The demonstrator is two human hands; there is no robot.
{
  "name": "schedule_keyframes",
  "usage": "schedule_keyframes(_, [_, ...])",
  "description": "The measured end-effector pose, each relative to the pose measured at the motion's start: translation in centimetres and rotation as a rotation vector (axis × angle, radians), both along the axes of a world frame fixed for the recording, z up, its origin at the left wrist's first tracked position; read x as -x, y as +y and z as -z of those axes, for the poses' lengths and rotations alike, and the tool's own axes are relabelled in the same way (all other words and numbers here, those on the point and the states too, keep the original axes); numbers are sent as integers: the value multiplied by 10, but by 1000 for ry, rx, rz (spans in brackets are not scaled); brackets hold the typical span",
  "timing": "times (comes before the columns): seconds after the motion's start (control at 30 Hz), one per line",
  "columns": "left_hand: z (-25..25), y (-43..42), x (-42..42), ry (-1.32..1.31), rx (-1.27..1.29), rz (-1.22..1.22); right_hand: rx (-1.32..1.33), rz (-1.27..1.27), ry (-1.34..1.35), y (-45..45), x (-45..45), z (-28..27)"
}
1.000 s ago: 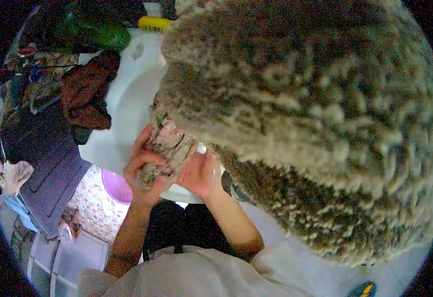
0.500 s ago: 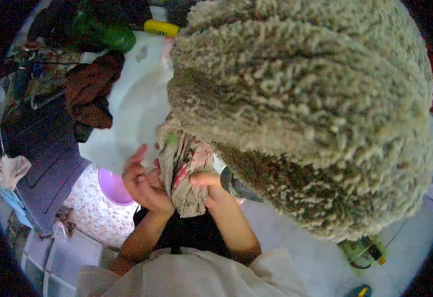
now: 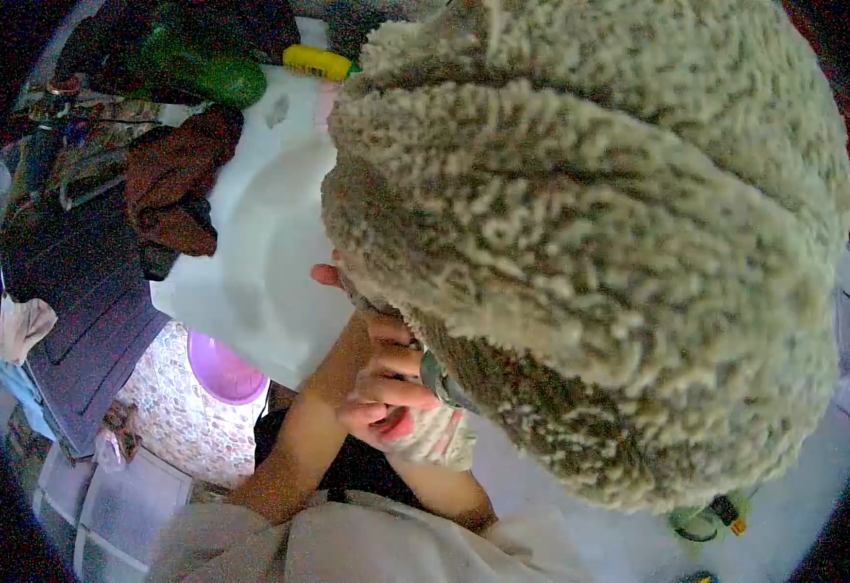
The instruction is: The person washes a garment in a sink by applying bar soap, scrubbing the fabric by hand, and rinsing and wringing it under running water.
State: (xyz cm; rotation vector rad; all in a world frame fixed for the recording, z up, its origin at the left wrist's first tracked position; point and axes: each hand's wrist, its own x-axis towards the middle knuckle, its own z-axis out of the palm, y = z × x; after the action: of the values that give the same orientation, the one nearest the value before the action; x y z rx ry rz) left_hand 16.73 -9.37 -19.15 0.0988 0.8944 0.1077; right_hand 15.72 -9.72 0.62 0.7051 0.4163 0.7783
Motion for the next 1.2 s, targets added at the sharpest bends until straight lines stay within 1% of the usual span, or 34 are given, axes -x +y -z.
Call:
schedule_keyframes(0.03, [-1, 5, -14, 2, -60, -12, -108, 78, 85, 4, 1, -2])
schedule_keyframes(0.1, [-5, 8, -29, -71, -84, 35, -164, 161, 158, 2, 6, 1])
schedule_keyframes(0.17, [-8, 10, -35, -166, -64, 139, -237, 149, 128, -4, 8, 9])
schedule_keyframes(0.2, [-9, 14, -36, -221, -46, 217, -265, 159, 182, -4, 9, 9])
schedule_keyframes(0.23, [-11, 16, -36, -267, -24, 309, -268, 164, 182, -5, 9, 10])
schedule_keyframes(0.3, [-13, 29, -33, -359, 2, 513, -219, 98, 213, -12, 9, 17])
schedule_keyframes(0.4, [-27, 56, -33, -477, -28, 776, -106, -70, 230, -27, 10, 31])
schedule_keyframes(0.47, [-38, 67, -33, -524, -86, 891, 7, -187, 136, -39, 4, 41])
schedule_keyframes(0.5, [-42, 72, -35, -541, -118, 939, 47, -200, 100, -45, 8, 51])
schedule_keyframes(0.6, [-54, 77, -40, -575, -218, 1039, 84, -271, -31, -53, 18, 65])
schedule_keyframes(0.67, [-64, 78, -47, -597, -284, 1086, 295, -289, -187, -44, 11, 38])
schedule_keyframes(0.7, [-64, 77, -49, -605, -321, 1114, 408, -288, -264, -41, 16, 35])
schedule_keyframes(0.73, [-67, 77, -51, -619, -358, 1139, 482, -345, -300, -42, 15, 37])
schedule_keyframes(0.77, [-71, 79, -55, -640, -394, 1169, 634, -427, -384, -51, 13, 46])
schedule_keyframes(0.83, [-79, 79, -60, -702, -474, 1228, 1205, -718, -610, -74, 10, 68])
schedule_keyframes(0.87, [-83, 79, -61, -735, -527, 1239, 1411, -756, -765, -73, 6, 78])
schedule_keyframes(0.9, [-87, 76, -62, -762, -597, 1230, 1793, -664, -973, -70, 3, 86])
schedule_keyframes(0.93, [-89, 73, -63, -777, -693, 1190, 1902, -611, -941, -60, -4, 84])
schedule_keyframes(1.0, [-93, 63, -65, -757, -982, 981, 1981, -493, -919, -46, -24, 89])
schedule_keyframes(1.07, [-97, 43, -65, -631, -1308, 673, 1966, -430, -879, -41, -44, 100])
schedule_keyframes(1.1, [-101, 34, -64, -548, -1403, 546, 1941, -411, -850, -40, -53, 106])
schedule_keyframes(1.13, [-107, 25, -63, -481, -1458, 453, 1909, -386, -818, -38, -60, 109])
schedule_keyframes(1.2, [-113, 22, -54, -427, -1379, 429, 1833, -348, -735, -37, -60, 115])
